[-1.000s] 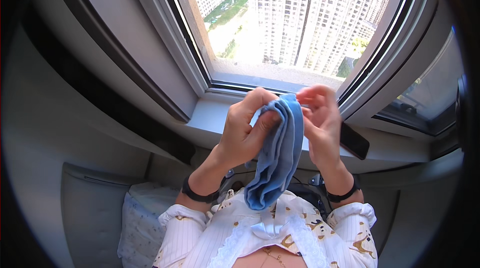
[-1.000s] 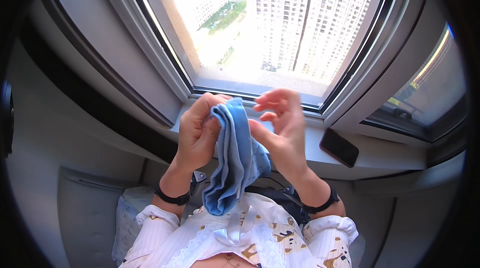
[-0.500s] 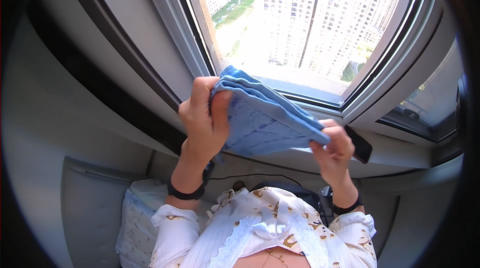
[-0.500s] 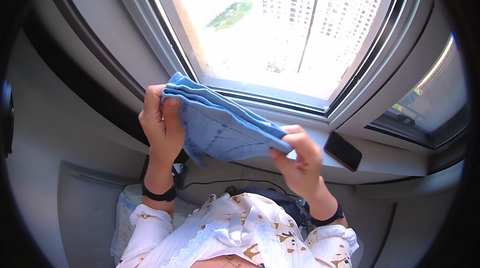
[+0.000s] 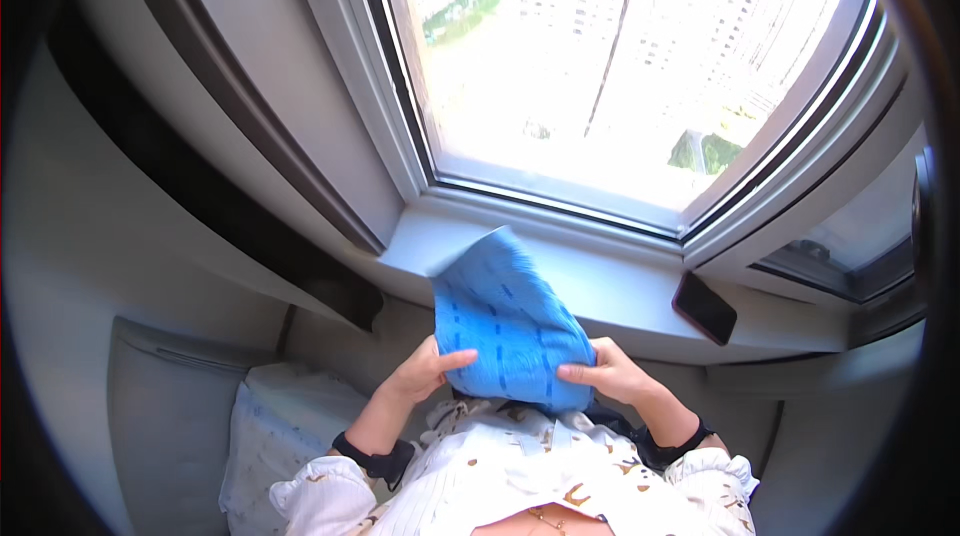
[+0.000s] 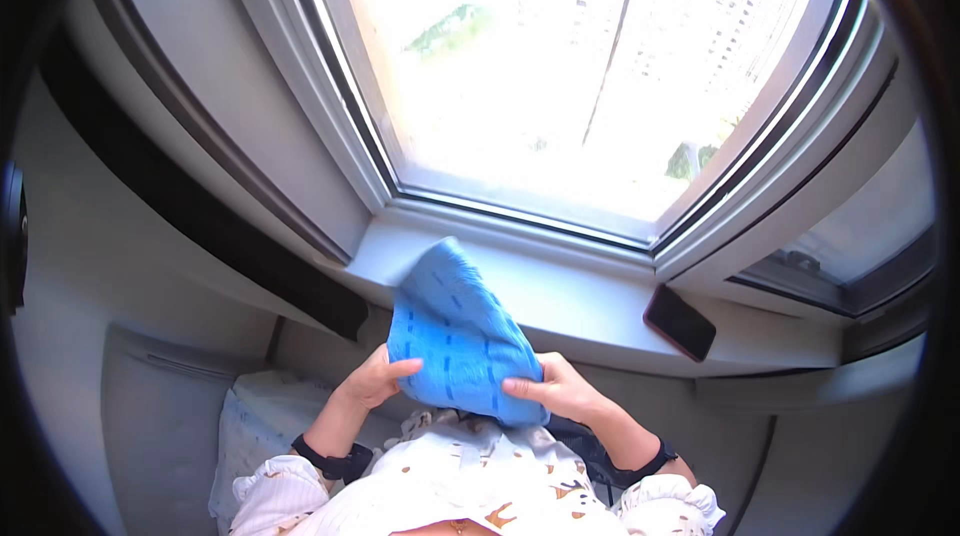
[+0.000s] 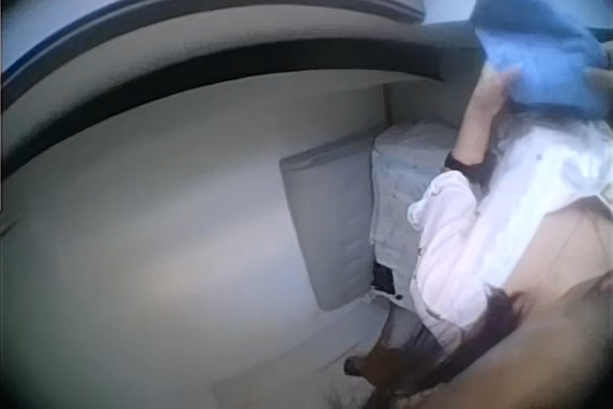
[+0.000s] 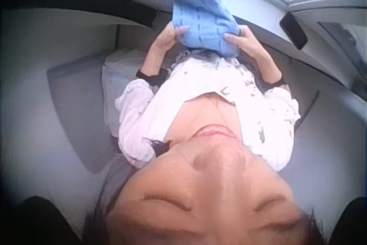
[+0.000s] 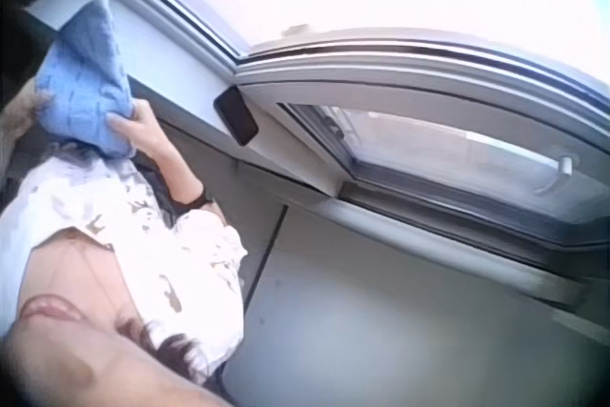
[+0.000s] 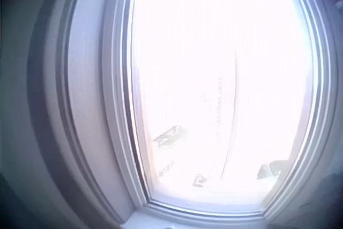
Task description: The recorder uses a blue cloth to wipe down a window ledge, window panes, and a white wardrobe door.
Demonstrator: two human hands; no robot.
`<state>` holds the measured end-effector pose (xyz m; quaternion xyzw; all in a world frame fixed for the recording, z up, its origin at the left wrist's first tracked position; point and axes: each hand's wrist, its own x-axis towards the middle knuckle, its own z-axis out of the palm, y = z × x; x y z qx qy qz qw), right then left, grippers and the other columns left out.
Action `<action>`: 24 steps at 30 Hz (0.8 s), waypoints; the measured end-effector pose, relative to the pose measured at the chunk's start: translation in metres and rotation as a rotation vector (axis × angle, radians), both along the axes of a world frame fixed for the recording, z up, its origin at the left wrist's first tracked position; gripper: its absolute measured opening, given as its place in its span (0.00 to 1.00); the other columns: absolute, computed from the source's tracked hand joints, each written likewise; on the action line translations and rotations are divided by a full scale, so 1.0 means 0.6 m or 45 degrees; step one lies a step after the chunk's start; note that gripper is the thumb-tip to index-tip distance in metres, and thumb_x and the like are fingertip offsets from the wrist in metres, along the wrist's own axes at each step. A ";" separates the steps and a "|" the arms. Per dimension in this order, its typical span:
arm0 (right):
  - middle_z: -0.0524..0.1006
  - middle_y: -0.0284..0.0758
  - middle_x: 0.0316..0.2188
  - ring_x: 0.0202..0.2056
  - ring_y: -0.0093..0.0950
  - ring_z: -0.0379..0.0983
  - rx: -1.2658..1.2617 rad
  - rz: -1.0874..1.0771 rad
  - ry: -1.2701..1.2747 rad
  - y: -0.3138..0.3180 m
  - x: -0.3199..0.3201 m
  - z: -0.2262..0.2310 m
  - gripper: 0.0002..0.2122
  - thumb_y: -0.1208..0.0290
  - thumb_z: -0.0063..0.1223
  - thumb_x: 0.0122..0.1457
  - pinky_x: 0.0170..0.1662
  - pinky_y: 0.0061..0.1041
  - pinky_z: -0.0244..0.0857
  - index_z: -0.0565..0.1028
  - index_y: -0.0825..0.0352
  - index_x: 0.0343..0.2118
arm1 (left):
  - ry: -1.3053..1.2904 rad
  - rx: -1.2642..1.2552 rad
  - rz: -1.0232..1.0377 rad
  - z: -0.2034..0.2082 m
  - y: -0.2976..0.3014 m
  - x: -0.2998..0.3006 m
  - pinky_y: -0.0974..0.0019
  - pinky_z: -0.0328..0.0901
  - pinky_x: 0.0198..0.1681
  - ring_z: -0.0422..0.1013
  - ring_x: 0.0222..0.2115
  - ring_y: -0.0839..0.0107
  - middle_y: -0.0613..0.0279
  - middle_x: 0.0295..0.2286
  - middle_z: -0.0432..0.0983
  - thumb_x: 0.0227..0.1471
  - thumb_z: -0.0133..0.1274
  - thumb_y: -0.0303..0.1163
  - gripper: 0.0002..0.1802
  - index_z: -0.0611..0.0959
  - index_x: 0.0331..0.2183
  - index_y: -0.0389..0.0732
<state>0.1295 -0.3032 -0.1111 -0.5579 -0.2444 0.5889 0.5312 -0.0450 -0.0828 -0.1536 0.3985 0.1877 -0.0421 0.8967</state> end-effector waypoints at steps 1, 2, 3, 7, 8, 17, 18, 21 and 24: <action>0.75 0.36 0.37 0.39 0.22 0.69 -0.034 -0.047 0.036 -0.006 -0.005 0.005 0.19 0.62 0.53 0.56 0.46 0.23 0.64 0.71 0.74 0.43 | 0.162 -0.048 0.115 -0.006 -0.017 -0.009 0.61 0.66 0.46 0.70 0.42 0.65 0.52 0.43 0.70 0.42 0.60 0.31 0.32 0.67 0.48 0.31; 0.74 0.37 0.36 0.38 0.23 0.70 -0.046 -0.089 0.031 -0.001 -0.002 0.008 0.20 0.60 0.51 0.56 0.45 0.23 0.64 0.71 0.74 0.43 | 0.259 -0.119 0.175 0.007 -0.017 -0.011 0.63 0.67 0.44 0.72 0.37 0.66 0.52 0.37 0.73 0.45 0.57 0.29 0.22 0.72 0.42 0.30; 0.75 0.36 0.36 0.37 0.24 0.71 -0.025 -0.142 0.021 0.004 0.002 0.003 0.20 0.60 0.53 0.55 0.45 0.24 0.65 0.72 0.74 0.42 | 0.263 -0.120 0.180 0.013 -0.016 -0.011 0.63 0.67 0.44 0.72 0.37 0.66 0.52 0.37 0.73 0.45 0.57 0.29 0.22 0.72 0.42 0.30; 0.75 0.35 0.36 0.39 0.22 0.69 0.019 -0.210 -0.023 0.027 0.020 0.024 0.18 0.62 0.51 0.56 0.45 0.24 0.63 0.71 0.74 0.42 | 0.175 0.008 0.258 0.059 -0.003 0.005 0.64 0.68 0.41 0.72 0.35 0.67 0.54 0.35 0.74 0.45 0.57 0.29 0.19 0.75 0.39 0.29; 0.74 0.34 0.37 0.39 0.21 0.68 0.105 -0.207 -0.074 0.040 0.030 0.040 0.17 0.65 0.51 0.57 0.46 0.22 0.62 0.72 0.73 0.42 | 0.119 0.098 0.300 0.082 0.010 0.013 0.64 0.68 0.41 0.72 0.35 0.68 0.55 0.34 0.75 0.45 0.57 0.29 0.18 0.75 0.39 0.29; 0.72 0.27 0.33 0.34 0.16 0.65 0.713 -0.523 -0.388 0.095 0.087 0.152 0.13 0.79 0.50 0.50 0.43 0.17 0.58 0.73 0.73 0.40 | -0.328 0.939 0.706 0.255 0.027 0.085 0.75 0.63 0.33 0.68 0.27 0.81 0.65 0.27 0.75 0.51 0.55 0.36 0.14 0.79 0.32 0.33; 0.72 0.28 0.32 0.34 0.16 0.65 0.674 -0.558 -0.373 0.095 0.089 0.140 0.12 0.80 0.49 0.48 0.43 0.16 0.57 0.74 0.73 0.38 | -0.272 0.998 0.761 0.236 0.022 0.084 0.75 0.62 0.31 0.66 0.25 0.83 0.66 0.25 0.75 0.51 0.55 0.37 0.14 0.79 0.31 0.33; 0.73 0.27 0.29 0.32 0.14 0.64 0.434 -0.579 -0.440 0.078 0.109 0.051 0.11 0.80 0.47 0.45 0.40 0.14 0.56 0.74 0.72 0.34 | -0.046 0.986 0.744 0.122 -0.016 0.095 0.71 0.63 0.32 0.67 0.26 0.78 0.64 0.26 0.75 0.49 0.56 0.40 0.19 0.79 0.32 0.31; 0.66 0.23 0.18 0.22 0.13 0.58 0.091 -0.593 -0.506 0.048 0.134 -0.061 0.04 0.78 0.47 0.44 0.26 0.16 0.53 0.72 0.72 0.24 | 0.156 0.652 0.571 -0.031 -0.085 0.100 0.69 0.63 0.41 0.68 0.35 0.76 0.62 0.35 0.75 0.50 0.54 0.37 0.19 0.77 0.39 0.32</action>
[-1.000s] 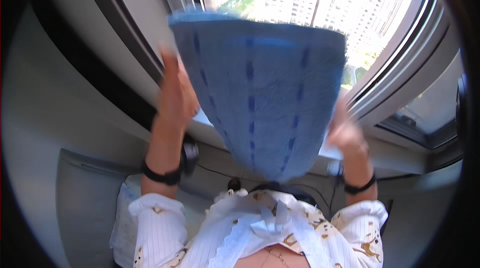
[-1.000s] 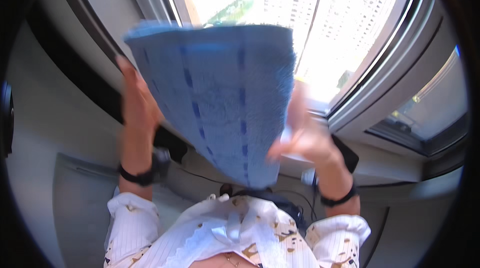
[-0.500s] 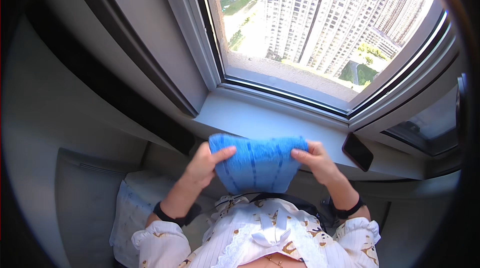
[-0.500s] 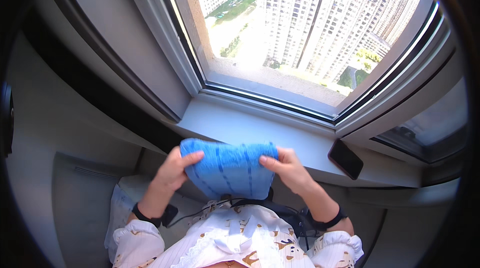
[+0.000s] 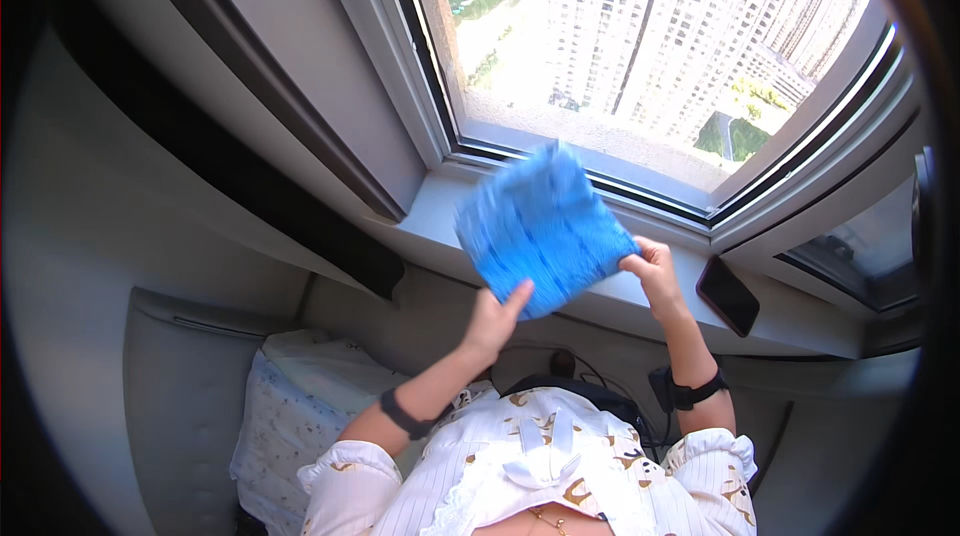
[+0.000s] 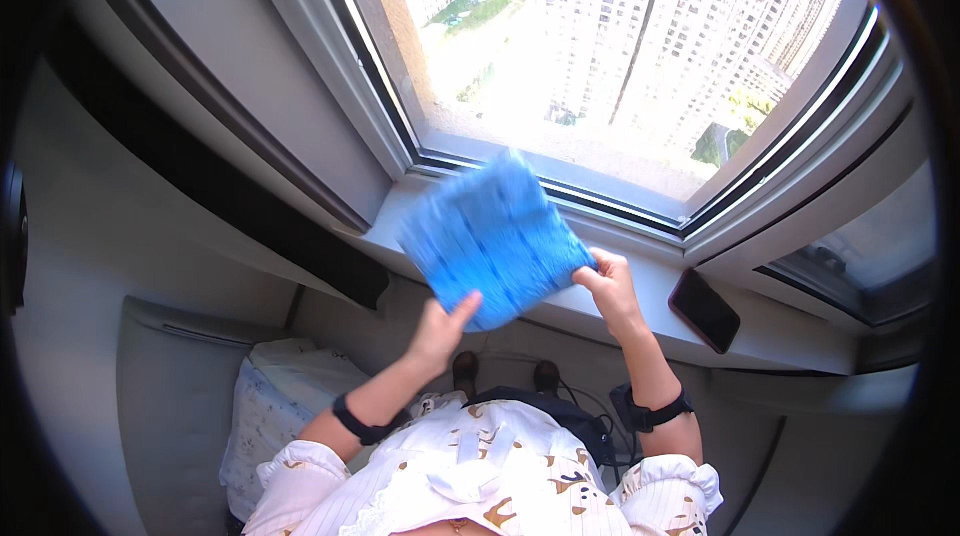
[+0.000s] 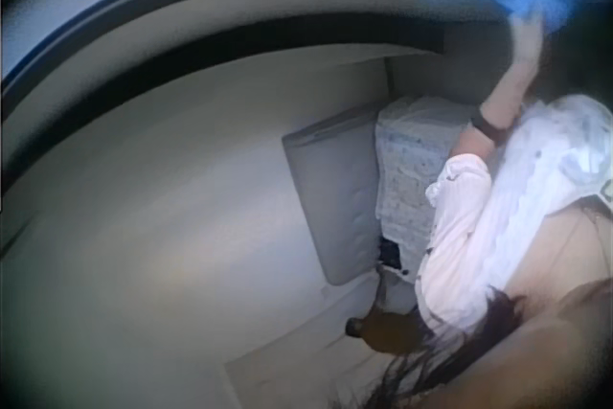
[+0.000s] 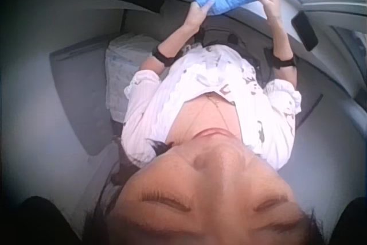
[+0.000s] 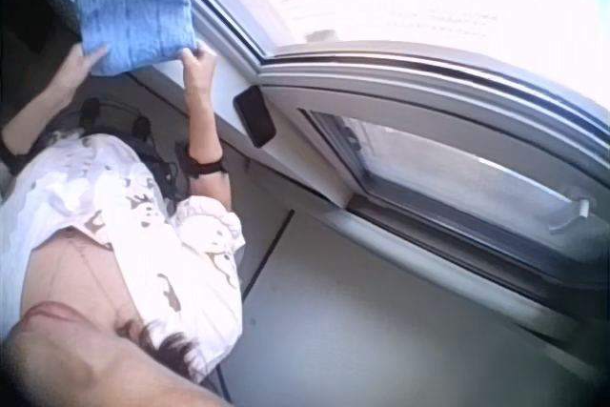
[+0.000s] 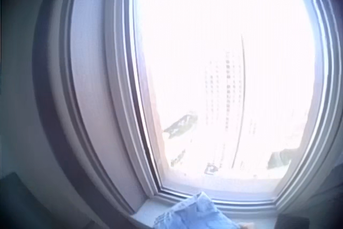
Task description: The recorder uses a blue cloth to wipe down a window ledge, window panes, and a white wardrobe door.
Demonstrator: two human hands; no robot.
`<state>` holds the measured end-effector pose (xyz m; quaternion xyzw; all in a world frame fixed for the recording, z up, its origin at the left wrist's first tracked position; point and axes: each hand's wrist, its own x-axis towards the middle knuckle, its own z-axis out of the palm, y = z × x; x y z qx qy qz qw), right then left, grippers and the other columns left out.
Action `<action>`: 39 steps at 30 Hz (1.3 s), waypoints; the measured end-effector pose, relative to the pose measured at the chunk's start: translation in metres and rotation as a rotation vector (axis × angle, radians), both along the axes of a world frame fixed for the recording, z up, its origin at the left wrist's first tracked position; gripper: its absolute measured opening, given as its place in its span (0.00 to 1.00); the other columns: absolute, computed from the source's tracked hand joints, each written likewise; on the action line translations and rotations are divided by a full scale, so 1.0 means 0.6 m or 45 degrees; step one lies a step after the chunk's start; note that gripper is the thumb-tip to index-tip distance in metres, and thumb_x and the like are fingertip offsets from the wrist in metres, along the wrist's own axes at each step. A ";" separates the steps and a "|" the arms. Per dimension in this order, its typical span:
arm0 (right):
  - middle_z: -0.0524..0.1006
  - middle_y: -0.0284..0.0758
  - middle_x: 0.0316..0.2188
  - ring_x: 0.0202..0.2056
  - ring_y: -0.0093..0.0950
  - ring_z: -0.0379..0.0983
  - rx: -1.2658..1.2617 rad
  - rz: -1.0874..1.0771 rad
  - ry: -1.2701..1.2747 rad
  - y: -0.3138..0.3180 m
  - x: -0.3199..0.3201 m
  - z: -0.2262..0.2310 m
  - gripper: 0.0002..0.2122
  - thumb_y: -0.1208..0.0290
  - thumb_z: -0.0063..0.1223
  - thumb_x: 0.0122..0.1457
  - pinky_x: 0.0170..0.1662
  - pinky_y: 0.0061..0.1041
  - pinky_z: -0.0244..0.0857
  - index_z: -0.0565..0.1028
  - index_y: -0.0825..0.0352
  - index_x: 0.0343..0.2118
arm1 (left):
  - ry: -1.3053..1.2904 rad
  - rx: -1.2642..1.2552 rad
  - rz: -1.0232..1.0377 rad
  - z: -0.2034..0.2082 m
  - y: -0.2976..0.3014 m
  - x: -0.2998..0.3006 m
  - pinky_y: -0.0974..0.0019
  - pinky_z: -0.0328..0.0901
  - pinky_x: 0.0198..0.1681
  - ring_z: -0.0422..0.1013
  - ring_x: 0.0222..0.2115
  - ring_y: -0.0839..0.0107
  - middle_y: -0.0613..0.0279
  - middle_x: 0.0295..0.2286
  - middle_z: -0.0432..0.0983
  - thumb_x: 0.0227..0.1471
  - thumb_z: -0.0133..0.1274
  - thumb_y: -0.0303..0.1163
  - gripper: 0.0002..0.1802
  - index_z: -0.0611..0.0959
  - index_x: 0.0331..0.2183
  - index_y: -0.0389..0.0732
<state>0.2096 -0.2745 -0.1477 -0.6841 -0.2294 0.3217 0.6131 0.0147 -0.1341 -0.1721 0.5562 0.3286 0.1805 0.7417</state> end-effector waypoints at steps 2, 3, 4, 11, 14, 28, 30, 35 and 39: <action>0.61 0.24 0.14 0.20 0.14 0.55 -0.283 -0.073 -0.209 -0.034 0.008 -0.046 0.05 0.75 0.48 0.41 0.22 0.19 0.48 0.68 0.71 0.18 | 0.112 -0.219 -0.118 -0.051 -0.046 0.000 0.69 0.60 0.44 0.67 0.38 0.75 0.63 0.38 0.73 0.51 0.53 0.38 0.20 0.76 0.42 0.34; 0.61 0.24 0.14 0.20 0.14 0.55 -0.382 -0.099 -0.285 -0.045 0.012 -0.062 0.06 0.74 0.49 0.40 0.22 0.19 0.48 0.67 0.71 0.16 | 0.159 -0.267 -0.142 -0.055 -0.065 0.003 0.69 0.59 0.45 0.66 0.39 0.76 0.63 0.39 0.72 0.51 0.53 0.39 0.21 0.75 0.43 0.34; 0.61 0.24 0.14 0.20 0.14 0.55 -0.388 -0.097 -0.284 -0.051 0.019 -0.070 0.06 0.74 0.49 0.40 0.22 0.19 0.48 0.67 0.71 0.16 | 0.169 -0.304 -0.159 -0.056 -0.075 0.007 0.70 0.59 0.46 0.66 0.40 0.76 0.63 0.39 0.72 0.51 0.53 0.39 0.21 0.74 0.43 0.35; 0.69 0.36 0.16 0.22 0.25 0.66 -0.504 -0.165 -0.565 -0.025 0.010 -0.029 0.11 0.68 0.54 0.43 0.28 0.25 0.60 0.70 0.71 0.24 | 0.132 -0.337 -0.244 -0.046 -0.081 0.014 0.70 0.58 0.48 0.65 0.42 0.74 0.62 0.41 0.70 0.50 0.53 0.39 0.24 0.72 0.45 0.34; 0.73 0.37 0.21 0.26 0.28 0.69 -0.523 -0.272 -0.688 -0.024 0.013 -0.023 0.09 0.70 0.54 0.44 0.35 0.26 0.62 0.72 0.70 0.26 | 0.132 -0.147 -0.371 -0.040 -0.088 0.013 0.70 0.58 0.47 0.65 0.42 0.73 0.60 0.41 0.70 0.51 0.53 0.39 0.25 0.70 0.46 0.32; 0.70 0.42 0.24 0.29 0.36 0.69 -0.508 -0.556 -0.552 -0.074 0.013 -0.074 0.10 0.78 0.56 0.43 0.34 0.32 0.62 0.67 0.70 0.28 | 0.056 1.467 -0.567 -0.033 -0.060 0.023 0.46 0.44 0.54 0.53 0.52 0.48 0.46 0.47 0.64 0.39 0.57 0.46 0.27 0.77 0.41 0.41; 0.70 0.43 0.25 0.31 0.40 0.69 -0.577 -0.631 -0.729 -0.079 0.018 -0.071 0.10 0.79 0.56 0.42 0.36 0.33 0.62 0.67 0.70 0.28 | 0.150 1.700 -0.497 -0.027 -0.048 0.031 0.43 0.42 0.53 0.46 0.55 0.49 0.48 0.52 0.56 0.40 0.54 0.50 0.24 0.80 0.37 0.44; 0.68 0.43 0.36 0.40 0.41 0.66 -0.684 -0.674 -0.735 -0.073 0.004 -0.071 0.16 0.79 0.58 0.41 0.43 0.34 0.59 0.68 0.67 0.35 | 0.374 1.272 -0.464 -0.037 -0.021 0.051 0.48 0.42 0.53 0.48 0.55 0.54 0.46 0.49 0.60 0.41 0.53 0.56 0.29 0.80 0.37 0.41; 0.62 0.39 0.48 0.50 0.39 0.56 -0.540 -0.543 -1.460 -0.045 -0.042 -0.044 0.23 0.78 0.57 0.39 0.52 0.37 0.49 0.66 0.64 0.42 | 0.022 0.081 0.060 -0.030 -0.007 0.092 0.64 0.60 0.43 0.67 0.39 0.68 0.54 0.35 0.73 0.40 0.61 0.43 0.25 0.76 0.38 0.38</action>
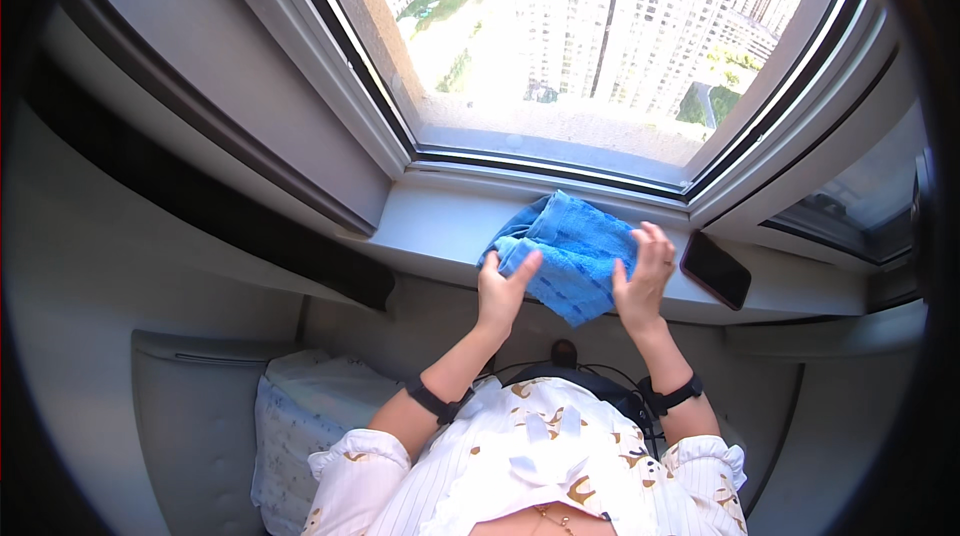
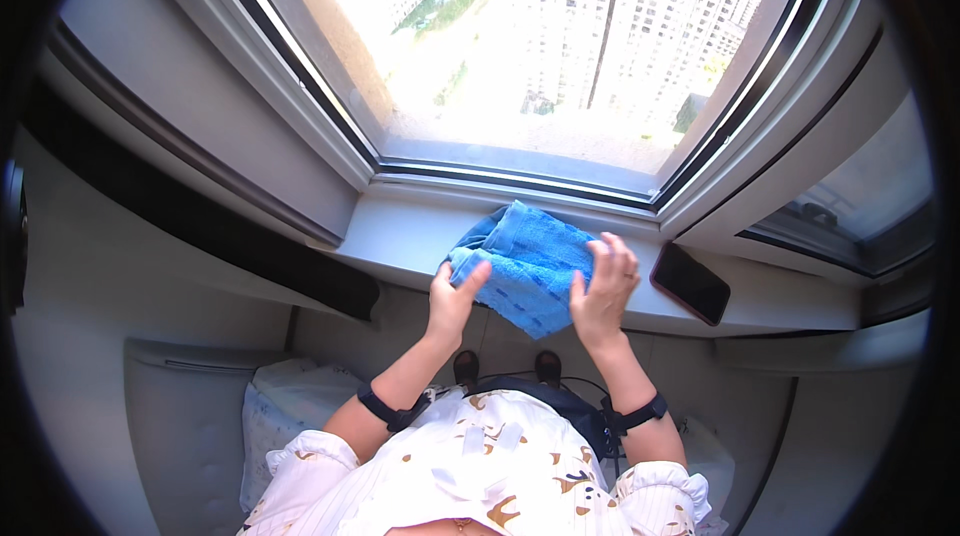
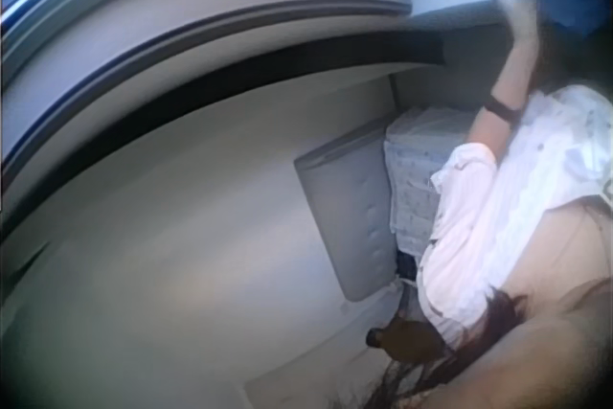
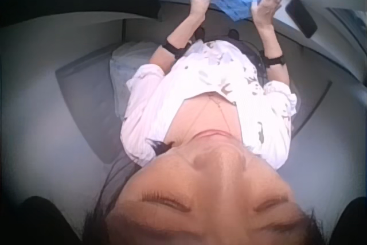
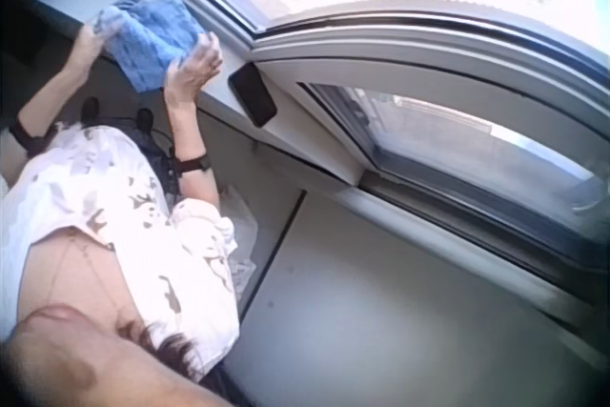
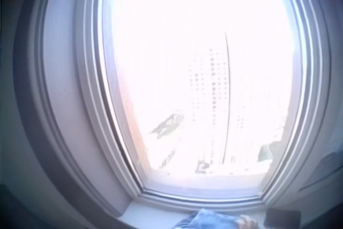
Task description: The recorder uses a blue cloth to wipe down a window ledge, window panes, and a white wardrobe door.
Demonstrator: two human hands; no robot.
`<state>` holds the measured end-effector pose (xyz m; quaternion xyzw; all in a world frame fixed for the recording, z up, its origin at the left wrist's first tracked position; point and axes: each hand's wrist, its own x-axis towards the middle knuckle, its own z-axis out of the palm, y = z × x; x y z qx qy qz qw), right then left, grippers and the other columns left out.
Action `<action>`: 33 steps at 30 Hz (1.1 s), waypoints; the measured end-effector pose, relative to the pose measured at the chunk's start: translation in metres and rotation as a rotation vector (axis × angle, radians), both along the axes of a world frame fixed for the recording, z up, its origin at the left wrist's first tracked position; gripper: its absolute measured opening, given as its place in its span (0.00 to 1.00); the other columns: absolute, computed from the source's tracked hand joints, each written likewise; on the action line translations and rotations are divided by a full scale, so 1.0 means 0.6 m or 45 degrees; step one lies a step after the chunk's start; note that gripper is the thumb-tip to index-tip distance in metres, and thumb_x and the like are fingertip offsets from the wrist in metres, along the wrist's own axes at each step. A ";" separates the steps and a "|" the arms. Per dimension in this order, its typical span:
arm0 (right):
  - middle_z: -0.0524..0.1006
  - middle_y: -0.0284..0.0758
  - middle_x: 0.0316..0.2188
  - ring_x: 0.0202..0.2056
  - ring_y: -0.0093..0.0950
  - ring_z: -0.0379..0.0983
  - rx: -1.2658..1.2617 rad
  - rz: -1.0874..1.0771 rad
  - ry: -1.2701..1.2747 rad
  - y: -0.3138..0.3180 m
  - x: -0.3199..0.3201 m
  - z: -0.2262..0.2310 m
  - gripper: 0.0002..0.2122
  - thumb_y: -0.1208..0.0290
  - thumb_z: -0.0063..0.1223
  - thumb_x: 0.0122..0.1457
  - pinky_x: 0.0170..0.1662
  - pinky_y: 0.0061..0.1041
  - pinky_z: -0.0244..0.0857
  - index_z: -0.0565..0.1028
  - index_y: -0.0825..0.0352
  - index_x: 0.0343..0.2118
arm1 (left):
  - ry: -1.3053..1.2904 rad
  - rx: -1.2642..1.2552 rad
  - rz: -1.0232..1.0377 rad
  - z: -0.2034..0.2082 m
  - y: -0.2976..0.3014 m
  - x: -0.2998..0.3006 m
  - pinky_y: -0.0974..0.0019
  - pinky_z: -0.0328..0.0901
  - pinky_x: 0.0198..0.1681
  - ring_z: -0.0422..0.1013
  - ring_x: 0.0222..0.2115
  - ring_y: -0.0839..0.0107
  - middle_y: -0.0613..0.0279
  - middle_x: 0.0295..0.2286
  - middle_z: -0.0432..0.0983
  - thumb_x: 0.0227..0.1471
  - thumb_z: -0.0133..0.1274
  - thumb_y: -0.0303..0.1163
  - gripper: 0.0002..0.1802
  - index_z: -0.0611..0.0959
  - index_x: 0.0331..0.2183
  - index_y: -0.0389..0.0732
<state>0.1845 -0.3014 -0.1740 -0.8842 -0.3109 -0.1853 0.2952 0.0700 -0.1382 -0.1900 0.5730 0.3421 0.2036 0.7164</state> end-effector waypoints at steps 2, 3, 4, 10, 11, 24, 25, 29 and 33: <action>0.64 0.40 0.46 0.49 0.39 0.58 0.030 0.210 0.049 0.015 -0.008 -0.004 0.20 0.78 0.55 0.41 0.52 0.37 0.50 0.68 0.65 0.41 | -0.057 -0.193 0.051 0.000 0.008 0.024 0.69 0.61 0.39 0.68 0.34 0.73 0.58 0.33 0.73 0.40 0.62 0.37 0.21 0.76 0.36 0.38; 0.64 0.40 0.46 0.49 0.39 0.58 0.029 0.209 0.048 0.022 -0.009 -0.007 0.20 0.78 0.55 0.41 0.52 0.37 0.50 0.68 0.65 0.41 | -0.115 -0.384 0.102 0.002 0.008 0.029 0.74 0.63 0.34 0.68 0.29 0.77 0.62 0.31 0.73 0.40 0.63 0.32 0.18 0.76 0.35 0.38; 0.65 0.40 0.46 0.49 0.39 0.59 0.053 0.285 0.096 0.028 -0.007 -0.010 0.19 0.78 0.55 0.42 0.51 0.36 0.51 0.68 0.65 0.41 | -0.115 -0.385 0.102 0.007 0.008 0.025 0.74 0.63 0.34 0.68 0.29 0.77 0.62 0.31 0.73 0.40 0.63 0.32 0.18 0.76 0.35 0.38; 0.65 0.42 0.49 0.51 0.39 0.59 -0.018 0.385 0.197 0.051 0.000 -0.031 0.18 0.74 0.53 0.47 0.52 0.36 0.52 0.68 0.67 0.44 | -0.066 0.837 0.090 0.020 0.030 -0.004 0.70 0.65 0.32 0.73 0.27 0.71 0.55 0.26 0.76 0.41 0.59 0.27 0.14 0.71 0.29 0.33; 0.65 0.42 0.49 0.51 0.39 0.59 -0.074 0.396 0.178 0.056 -0.006 -0.031 0.19 0.73 0.53 0.48 0.52 0.36 0.51 0.68 0.67 0.45 | 0.294 0.855 -0.050 0.000 0.052 -0.011 0.65 0.65 0.36 0.72 0.32 0.64 0.50 0.32 0.74 0.39 0.60 0.29 0.17 0.72 0.31 0.33; 0.52 0.46 0.59 0.61 0.47 0.42 -0.522 0.376 0.105 0.021 -0.026 -0.028 0.44 0.45 0.59 0.37 0.60 0.46 0.35 0.59 0.66 0.56 | 0.417 0.863 -0.480 0.012 0.013 0.076 0.53 0.67 0.34 0.72 0.31 0.46 0.39 0.27 0.74 0.40 0.59 0.44 0.24 0.76 0.33 0.33; 0.52 0.46 0.59 0.61 0.47 0.41 -0.536 0.340 0.159 0.002 -0.019 -0.029 0.45 0.45 0.60 0.36 0.60 0.47 0.34 0.58 0.67 0.56 | 0.363 0.910 -0.533 0.019 -0.017 0.085 0.53 0.67 0.34 0.72 0.31 0.45 0.38 0.27 0.74 0.41 0.58 0.43 0.24 0.74 0.33 0.33; 0.50 0.46 0.60 0.61 0.49 0.38 -0.616 0.289 0.210 -0.030 -0.013 -0.021 0.50 0.42 0.61 0.33 0.59 0.51 0.33 0.56 0.70 0.57 | 0.329 0.915 -0.520 0.019 -0.044 0.111 0.51 0.66 0.35 0.71 0.30 0.43 0.40 0.28 0.74 0.42 0.57 0.39 0.21 0.72 0.33 0.33; 0.49 0.46 0.60 0.61 0.51 0.36 -0.667 0.372 0.141 0.015 -0.016 -0.022 0.46 0.40 0.59 0.34 0.58 0.54 0.32 0.58 0.59 0.57 | 0.462 1.016 -0.416 -0.006 0.030 0.081 0.52 0.65 0.36 0.70 0.33 0.45 0.43 0.31 0.73 0.42 0.57 0.36 0.17 0.74 0.30 0.33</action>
